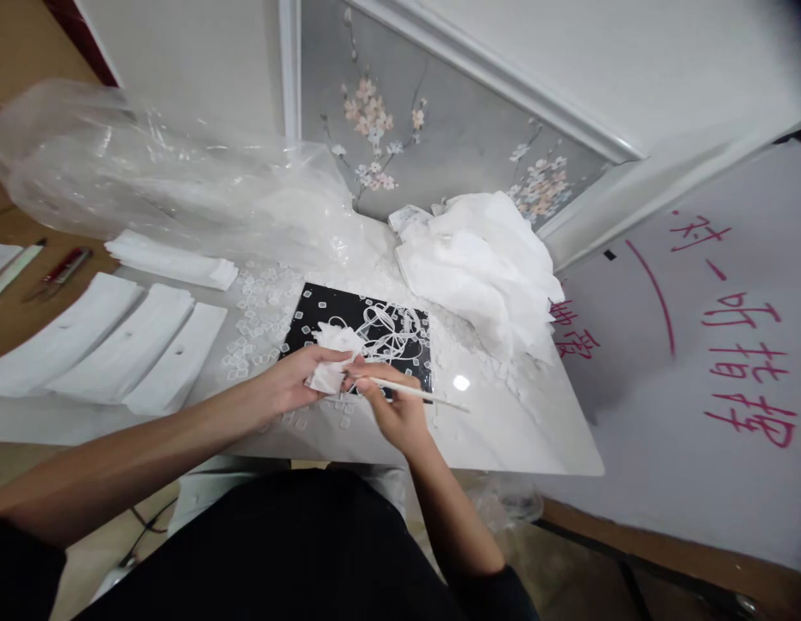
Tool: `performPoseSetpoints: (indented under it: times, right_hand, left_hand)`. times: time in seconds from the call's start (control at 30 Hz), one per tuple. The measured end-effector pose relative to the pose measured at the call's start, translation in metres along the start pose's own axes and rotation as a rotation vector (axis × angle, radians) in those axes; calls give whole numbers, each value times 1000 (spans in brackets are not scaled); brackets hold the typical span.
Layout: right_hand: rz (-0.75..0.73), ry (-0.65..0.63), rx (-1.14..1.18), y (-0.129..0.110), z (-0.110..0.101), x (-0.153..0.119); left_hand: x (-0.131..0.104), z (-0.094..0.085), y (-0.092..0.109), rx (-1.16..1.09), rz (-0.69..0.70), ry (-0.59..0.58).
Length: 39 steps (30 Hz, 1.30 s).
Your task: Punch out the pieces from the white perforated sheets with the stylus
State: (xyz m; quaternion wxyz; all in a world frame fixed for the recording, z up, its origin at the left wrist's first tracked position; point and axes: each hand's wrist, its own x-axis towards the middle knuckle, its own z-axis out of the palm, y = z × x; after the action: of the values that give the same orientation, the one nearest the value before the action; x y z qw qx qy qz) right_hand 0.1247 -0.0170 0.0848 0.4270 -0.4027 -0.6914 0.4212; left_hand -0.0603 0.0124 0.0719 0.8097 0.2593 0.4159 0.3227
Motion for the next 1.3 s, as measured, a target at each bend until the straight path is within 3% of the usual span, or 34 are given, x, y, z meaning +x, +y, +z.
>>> performPoseSetpoints:
  times: [0.13, 0.2, 0.3, 0.4, 0.53, 0.63, 0.7, 0.83, 0.9, 0.97, 1.1, 1.2, 1.3]
  right_hand:
    - [349, 319, 186, 38, -33, 5]
    - [495, 302, 349, 58, -42, 8]
    - [617, 158, 529, 73, -38, 10]
    - [600, 204, 572, 71, -29, 12]
    - [469, 505, 410, 64, -37, 20]
    - [341, 600, 208, 54, -47, 25]
    - [161, 472, 105, 38, -44, 29]
    - [-278, -108, -218, -9, -12, 45]
    - [-413, -348, -379, -27, 6, 55]
    - [-471, -494, -482, -34, 19, 62]
    - [-472, -590, -587, -25, 26, 70]
    - [-477, -578, -672, -11, 21, 86]
    - [-502, -608, -709, 8, 20, 110]
  left_hand:
    - [-2, -16, 1, -28, 29, 74]
    - [-6, -19, 5, 45, 22, 62]
    - [-16, -13, 17, 200, -29, -25]
    - [-30, -6, 38, 443, -41, -144]
    - [-52, -7, 72, 905, -113, -191]
    - [-63, -8, 93, 979, -184, -275]
    - [-66, -3, 102, 971, -208, -289]
    - [-61, 11, 107, 1112, -256, -304]
    - [-59, 11, 106, 1203, -269, -325]
    - [-60, 1, 104, 1205, -187, -282]
    - [-73, -37, 101, 1090, 16, -87]
    - [-79, -61, 89, 1188, 45, 24]
    - [-71, -78, 65, 1333, 230, 225]
